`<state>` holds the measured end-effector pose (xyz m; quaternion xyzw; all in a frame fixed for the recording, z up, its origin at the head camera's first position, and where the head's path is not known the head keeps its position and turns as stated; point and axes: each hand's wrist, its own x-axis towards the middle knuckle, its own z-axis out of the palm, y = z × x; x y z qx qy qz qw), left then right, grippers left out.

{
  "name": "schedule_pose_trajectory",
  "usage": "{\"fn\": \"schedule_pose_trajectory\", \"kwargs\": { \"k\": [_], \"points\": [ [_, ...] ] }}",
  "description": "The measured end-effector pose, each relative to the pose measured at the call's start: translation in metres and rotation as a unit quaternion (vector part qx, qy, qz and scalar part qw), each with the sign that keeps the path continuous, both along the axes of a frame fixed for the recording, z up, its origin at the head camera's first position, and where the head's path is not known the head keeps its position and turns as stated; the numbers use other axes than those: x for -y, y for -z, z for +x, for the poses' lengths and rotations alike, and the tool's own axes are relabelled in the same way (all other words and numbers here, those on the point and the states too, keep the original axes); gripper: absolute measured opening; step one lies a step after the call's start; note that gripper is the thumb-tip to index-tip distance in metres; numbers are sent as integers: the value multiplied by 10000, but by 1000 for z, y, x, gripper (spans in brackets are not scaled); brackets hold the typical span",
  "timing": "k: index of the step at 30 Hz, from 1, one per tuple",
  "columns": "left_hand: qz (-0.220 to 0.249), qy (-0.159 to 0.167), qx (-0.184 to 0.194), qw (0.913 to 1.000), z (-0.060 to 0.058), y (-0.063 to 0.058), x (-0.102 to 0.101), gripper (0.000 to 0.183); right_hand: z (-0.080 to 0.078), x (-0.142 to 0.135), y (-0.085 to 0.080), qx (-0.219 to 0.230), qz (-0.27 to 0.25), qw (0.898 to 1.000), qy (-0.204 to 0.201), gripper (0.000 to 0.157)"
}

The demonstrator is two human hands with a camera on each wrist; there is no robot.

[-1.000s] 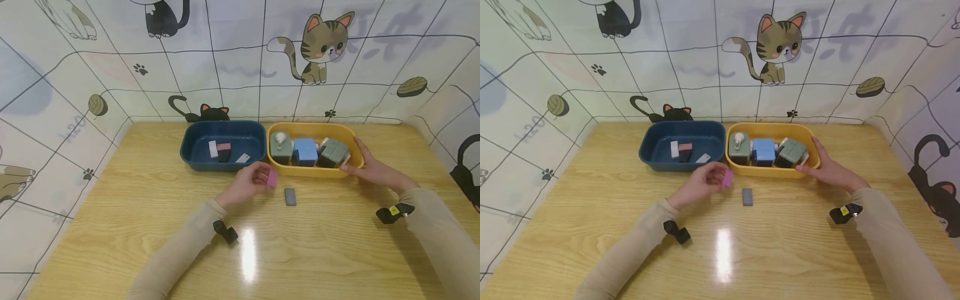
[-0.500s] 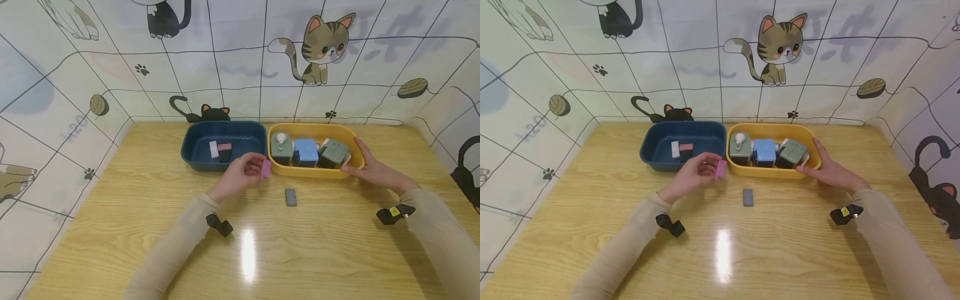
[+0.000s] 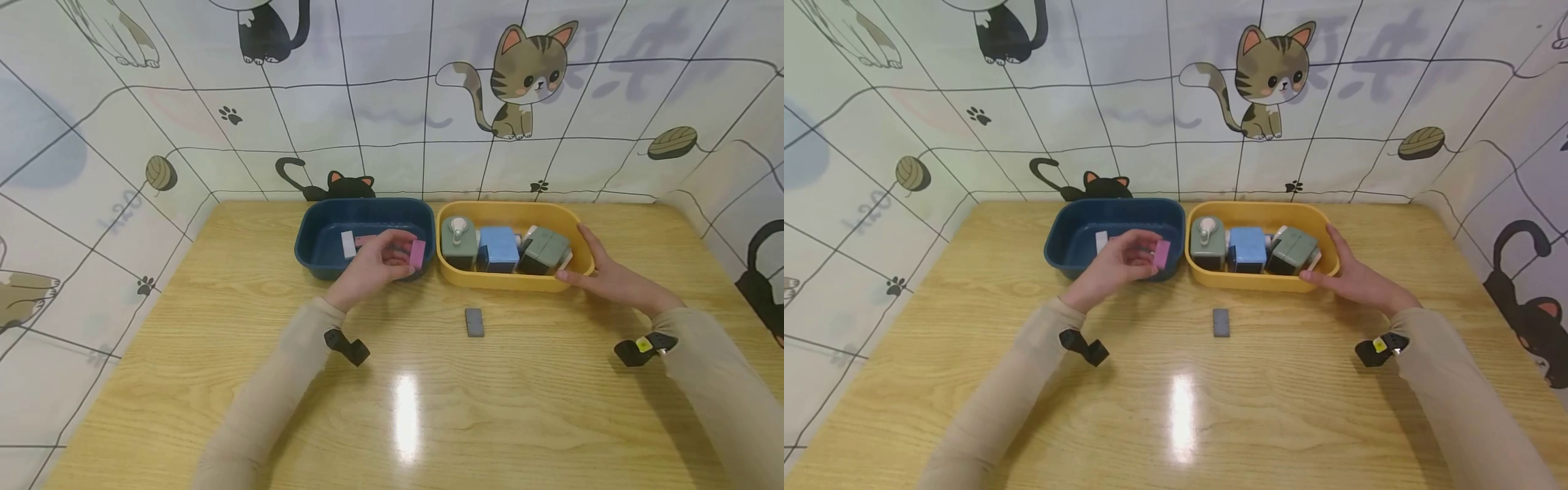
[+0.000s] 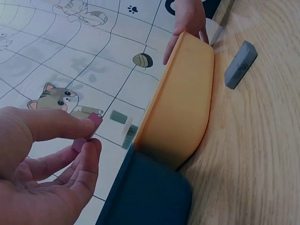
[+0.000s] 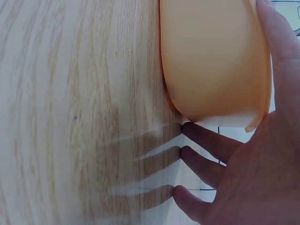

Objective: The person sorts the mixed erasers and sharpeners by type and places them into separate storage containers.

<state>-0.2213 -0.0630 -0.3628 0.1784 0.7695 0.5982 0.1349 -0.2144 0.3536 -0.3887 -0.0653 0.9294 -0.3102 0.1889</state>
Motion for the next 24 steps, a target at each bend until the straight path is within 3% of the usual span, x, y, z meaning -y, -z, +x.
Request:
{"fn": "schedule_pose_trajectory", "kwargs": {
  "k": [10, 24],
  "points": [
    [-26, -274, -84, 9996, -17, -1, 11, 48, 0, -1, 1, -20, 81, 10000, -13, 104],
    [-217, -722, 8, 9972, -31, -8, 34, 47, -1, -1, 2, 3, 35, 10000, 36, 105]
  ]
}}
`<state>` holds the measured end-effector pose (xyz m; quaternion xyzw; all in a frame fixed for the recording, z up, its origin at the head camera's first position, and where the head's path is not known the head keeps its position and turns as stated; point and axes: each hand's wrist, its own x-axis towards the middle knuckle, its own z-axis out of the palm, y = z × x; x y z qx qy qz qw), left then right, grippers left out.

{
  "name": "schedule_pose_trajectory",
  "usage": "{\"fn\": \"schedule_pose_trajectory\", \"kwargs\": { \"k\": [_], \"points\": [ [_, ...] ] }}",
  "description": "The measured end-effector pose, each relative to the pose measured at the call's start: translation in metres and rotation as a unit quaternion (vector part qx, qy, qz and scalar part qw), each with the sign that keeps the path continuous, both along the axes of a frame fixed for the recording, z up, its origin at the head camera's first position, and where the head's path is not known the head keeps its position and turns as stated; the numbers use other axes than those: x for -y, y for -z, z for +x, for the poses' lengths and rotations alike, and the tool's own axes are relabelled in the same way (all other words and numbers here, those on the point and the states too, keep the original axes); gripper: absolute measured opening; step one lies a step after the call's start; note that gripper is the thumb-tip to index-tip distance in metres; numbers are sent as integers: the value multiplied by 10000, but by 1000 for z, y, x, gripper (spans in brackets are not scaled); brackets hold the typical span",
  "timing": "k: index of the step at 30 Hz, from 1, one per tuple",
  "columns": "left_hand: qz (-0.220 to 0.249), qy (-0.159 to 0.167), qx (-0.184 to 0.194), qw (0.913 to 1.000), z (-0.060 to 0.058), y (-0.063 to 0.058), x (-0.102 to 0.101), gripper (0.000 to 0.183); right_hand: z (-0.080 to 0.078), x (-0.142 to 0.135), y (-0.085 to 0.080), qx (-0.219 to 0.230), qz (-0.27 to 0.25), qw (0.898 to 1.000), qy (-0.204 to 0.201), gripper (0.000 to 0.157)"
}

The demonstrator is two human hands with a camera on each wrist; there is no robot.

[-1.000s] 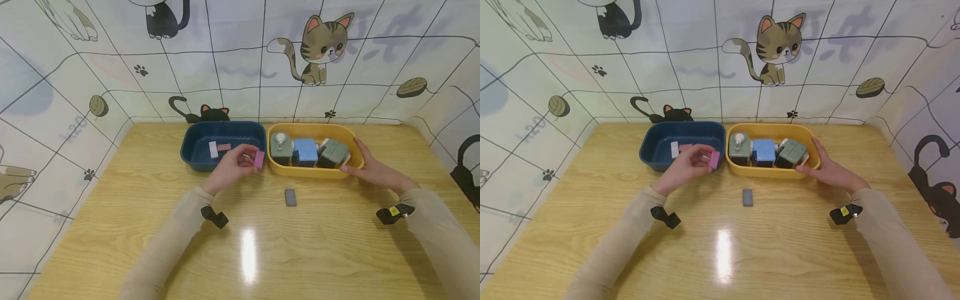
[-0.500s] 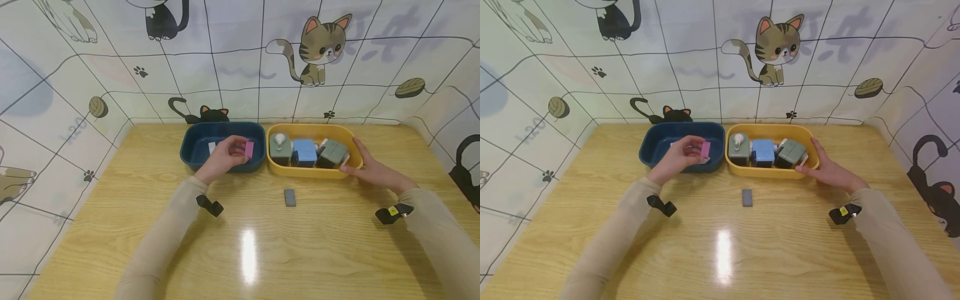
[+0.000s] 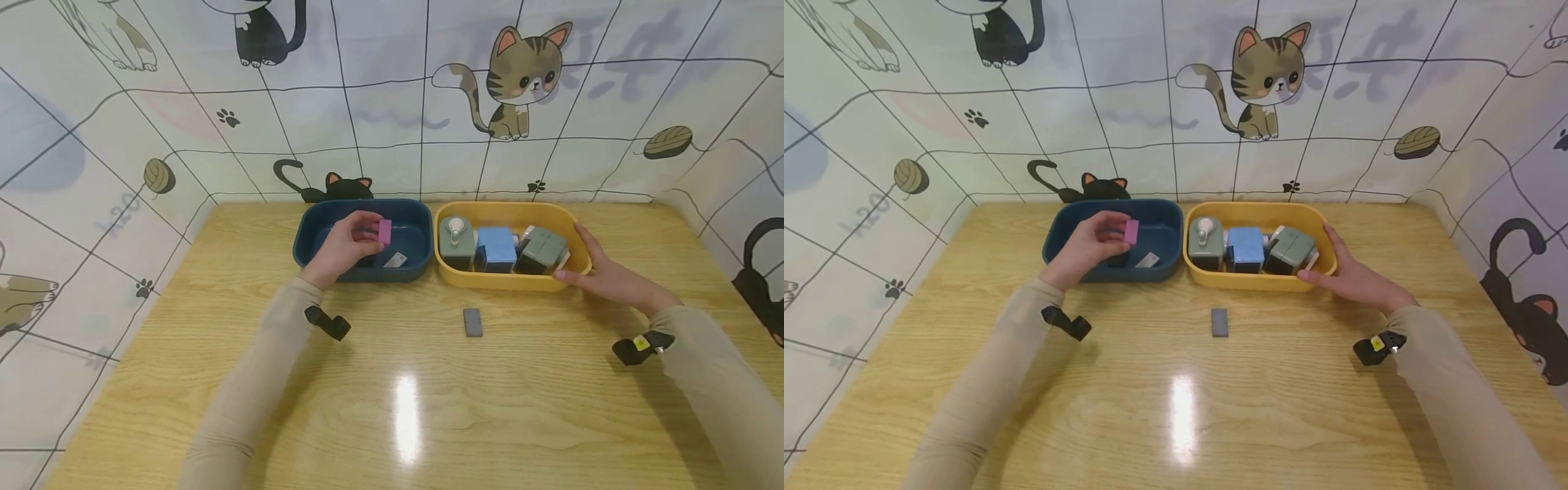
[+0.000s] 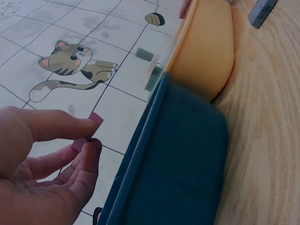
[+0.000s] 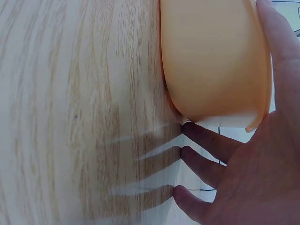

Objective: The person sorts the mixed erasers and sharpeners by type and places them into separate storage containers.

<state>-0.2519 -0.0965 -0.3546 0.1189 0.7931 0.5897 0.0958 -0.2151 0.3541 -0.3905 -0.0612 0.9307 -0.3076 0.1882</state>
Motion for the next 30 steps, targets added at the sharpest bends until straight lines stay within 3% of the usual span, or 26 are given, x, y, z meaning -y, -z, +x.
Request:
{"fn": "schedule_pose_trajectory", "kwargs": {
  "k": [12, 18, 30],
  "points": [
    [-107, 93, 185, 9997, -14, -7, 18, 50, 1, 1, -2, -17, -85, 10000, -19, 105],
    [-97, 350, 340, 9988, -23, -9, 26, 49, 1, 1, -3, 49, -97, 9999, -18, 104],
    [-752, 1063, 361, 9908, -51, -12, 36, 44, 1, 1, -2, 5, -26, 10000, -65, 103]
  ]
}}
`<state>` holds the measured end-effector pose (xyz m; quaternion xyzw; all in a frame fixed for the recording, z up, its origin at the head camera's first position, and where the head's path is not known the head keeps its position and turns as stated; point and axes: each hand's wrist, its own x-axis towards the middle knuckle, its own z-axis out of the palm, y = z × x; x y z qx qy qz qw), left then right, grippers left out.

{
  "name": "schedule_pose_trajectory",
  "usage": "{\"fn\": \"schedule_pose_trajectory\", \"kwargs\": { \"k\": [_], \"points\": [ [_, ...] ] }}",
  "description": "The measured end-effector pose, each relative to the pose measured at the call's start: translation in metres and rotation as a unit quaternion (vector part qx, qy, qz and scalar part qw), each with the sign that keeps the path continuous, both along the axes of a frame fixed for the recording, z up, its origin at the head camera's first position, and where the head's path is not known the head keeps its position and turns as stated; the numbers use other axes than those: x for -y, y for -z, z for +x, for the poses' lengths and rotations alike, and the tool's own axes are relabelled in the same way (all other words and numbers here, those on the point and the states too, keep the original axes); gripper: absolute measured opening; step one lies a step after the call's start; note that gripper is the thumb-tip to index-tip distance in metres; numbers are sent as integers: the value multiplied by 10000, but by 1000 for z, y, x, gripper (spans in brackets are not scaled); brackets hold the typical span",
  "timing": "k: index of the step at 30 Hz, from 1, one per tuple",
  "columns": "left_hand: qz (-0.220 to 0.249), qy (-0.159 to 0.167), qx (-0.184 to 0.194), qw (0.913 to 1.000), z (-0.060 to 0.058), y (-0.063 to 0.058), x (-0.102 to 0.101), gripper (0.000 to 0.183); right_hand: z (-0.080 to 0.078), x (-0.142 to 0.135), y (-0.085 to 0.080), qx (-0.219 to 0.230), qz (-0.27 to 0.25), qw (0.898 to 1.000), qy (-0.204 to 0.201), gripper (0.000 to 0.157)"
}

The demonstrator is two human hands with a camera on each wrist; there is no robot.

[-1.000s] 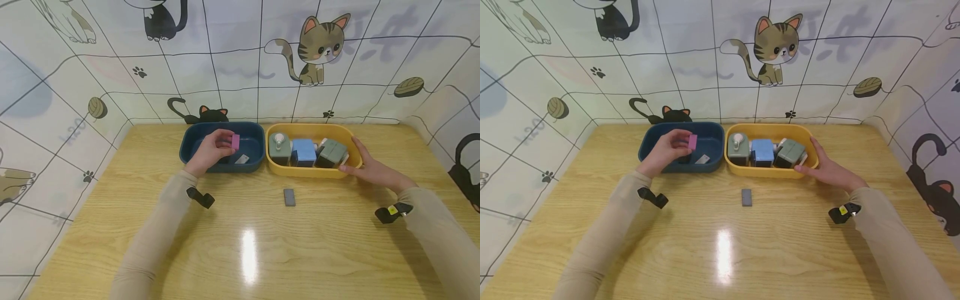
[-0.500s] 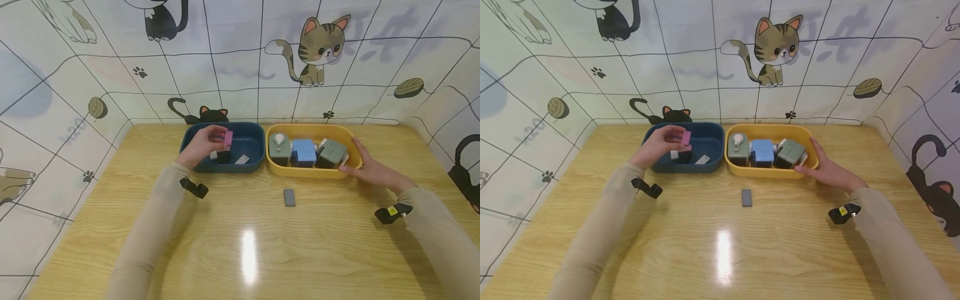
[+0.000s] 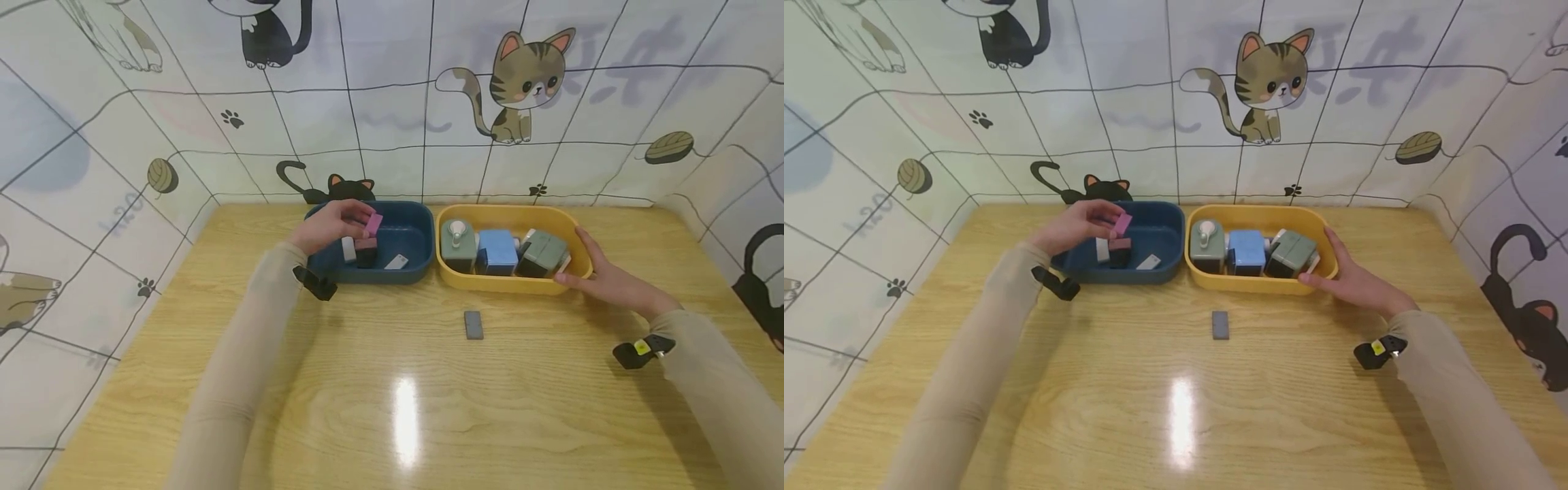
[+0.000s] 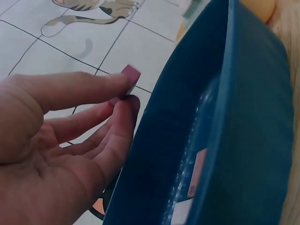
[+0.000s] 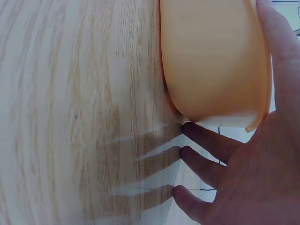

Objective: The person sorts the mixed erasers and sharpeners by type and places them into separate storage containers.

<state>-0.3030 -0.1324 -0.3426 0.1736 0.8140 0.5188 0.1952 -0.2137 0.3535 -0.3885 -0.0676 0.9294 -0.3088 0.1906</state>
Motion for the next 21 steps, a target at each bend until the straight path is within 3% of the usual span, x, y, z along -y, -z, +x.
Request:
{"fn": "schedule_pose_trajectory", "kwargs": {
  "k": [11, 21],
  "points": [
    [-687, 556, 165, 9959, -12, -9, -11, 41, 1, -1, 1, -35, -49, 10000, 12, 103],
    [-1066, 666, 615, 9902, -10, -12, -17, 47, 1, -1, 1, -42, 31, 10000, 2, 104]
  ]
}}
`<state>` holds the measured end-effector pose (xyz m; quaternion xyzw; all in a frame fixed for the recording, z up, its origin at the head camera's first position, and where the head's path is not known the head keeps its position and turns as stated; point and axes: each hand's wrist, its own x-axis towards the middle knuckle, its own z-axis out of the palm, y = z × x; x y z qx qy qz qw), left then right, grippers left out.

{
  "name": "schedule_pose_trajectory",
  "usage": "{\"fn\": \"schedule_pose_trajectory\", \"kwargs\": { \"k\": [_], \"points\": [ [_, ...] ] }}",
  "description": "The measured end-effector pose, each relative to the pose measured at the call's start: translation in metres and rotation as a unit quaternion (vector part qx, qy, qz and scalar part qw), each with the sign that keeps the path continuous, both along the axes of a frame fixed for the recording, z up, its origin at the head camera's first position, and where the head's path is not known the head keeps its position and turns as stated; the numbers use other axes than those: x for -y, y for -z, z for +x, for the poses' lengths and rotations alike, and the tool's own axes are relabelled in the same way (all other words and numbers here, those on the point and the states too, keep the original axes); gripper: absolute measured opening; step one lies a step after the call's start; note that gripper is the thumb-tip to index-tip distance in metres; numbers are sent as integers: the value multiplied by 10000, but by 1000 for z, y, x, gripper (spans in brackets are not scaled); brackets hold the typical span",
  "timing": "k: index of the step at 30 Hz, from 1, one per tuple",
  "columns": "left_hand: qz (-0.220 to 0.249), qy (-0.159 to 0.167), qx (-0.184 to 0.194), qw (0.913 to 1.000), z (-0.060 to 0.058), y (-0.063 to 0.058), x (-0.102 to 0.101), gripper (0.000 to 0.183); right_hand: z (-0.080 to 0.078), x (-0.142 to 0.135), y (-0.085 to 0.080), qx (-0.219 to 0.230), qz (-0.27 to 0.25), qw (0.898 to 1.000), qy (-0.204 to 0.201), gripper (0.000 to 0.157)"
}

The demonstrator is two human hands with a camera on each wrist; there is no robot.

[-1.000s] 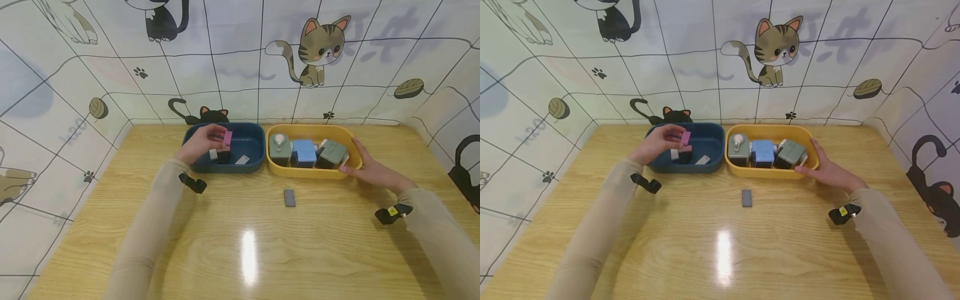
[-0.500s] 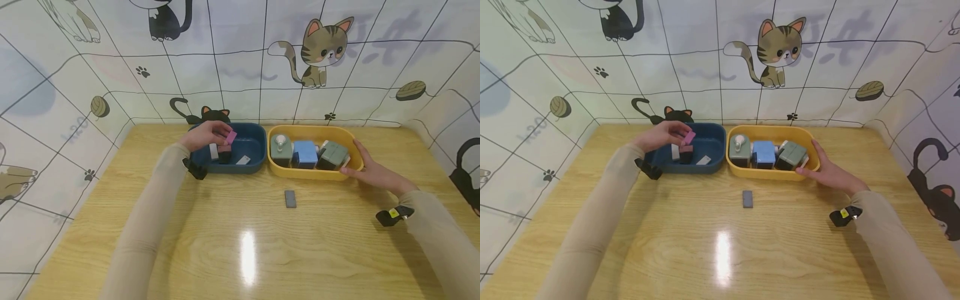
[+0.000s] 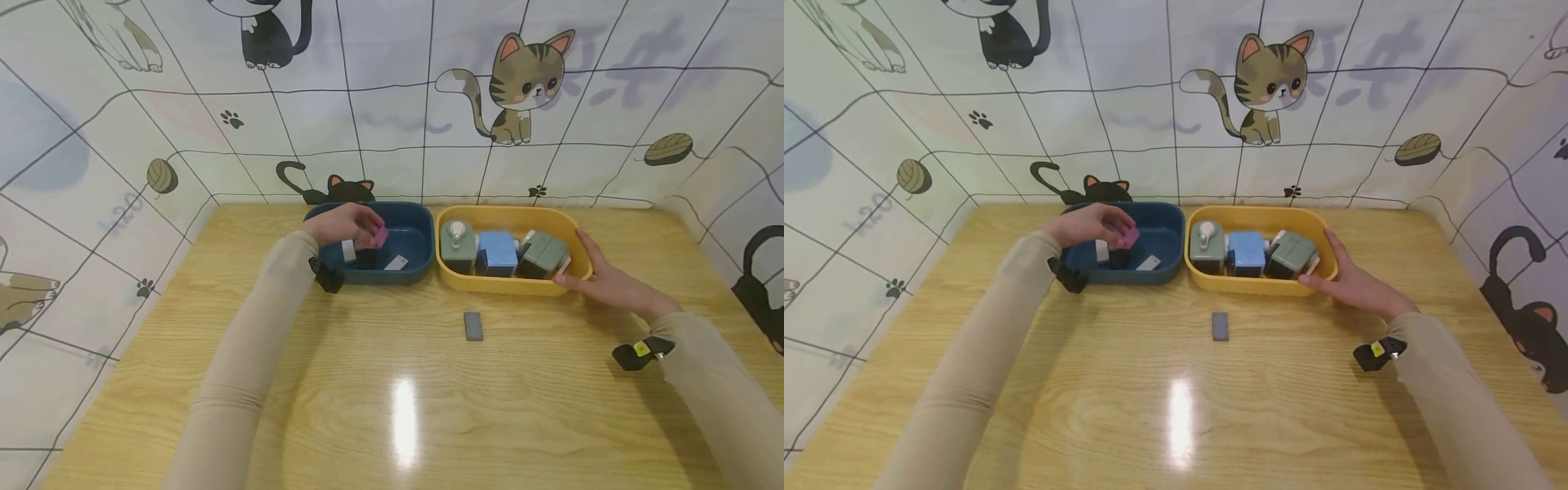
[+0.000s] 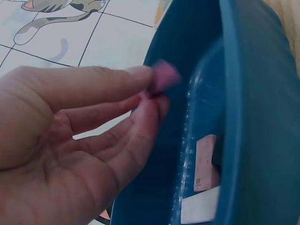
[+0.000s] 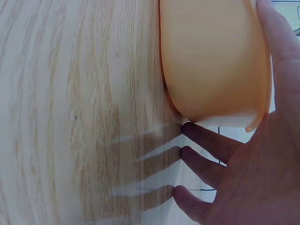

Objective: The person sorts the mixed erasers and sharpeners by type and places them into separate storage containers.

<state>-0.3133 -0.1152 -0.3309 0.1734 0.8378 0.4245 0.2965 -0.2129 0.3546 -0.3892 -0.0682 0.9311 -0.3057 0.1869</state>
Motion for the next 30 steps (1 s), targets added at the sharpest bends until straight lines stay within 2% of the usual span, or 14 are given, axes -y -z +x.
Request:
{"fn": "schedule_pose_trajectory", "kwargs": {
  "k": [9, 18, 30],
  "points": [
    [140, -2, 92, 9999, 4, 4, 6, 53, 0, 1, -1, 32, -24, 10000, 29, 104],
    [54, 171, -159, 9997, 7, 6, 4, 49, 0, 1, -1, -47, -174, 9998, 10, 105],
    [-10, 298, -380, 9988, 11, 9, 3, 49, 0, 0, -2, 31, -43, 10000, -19, 104]
  ]
}}
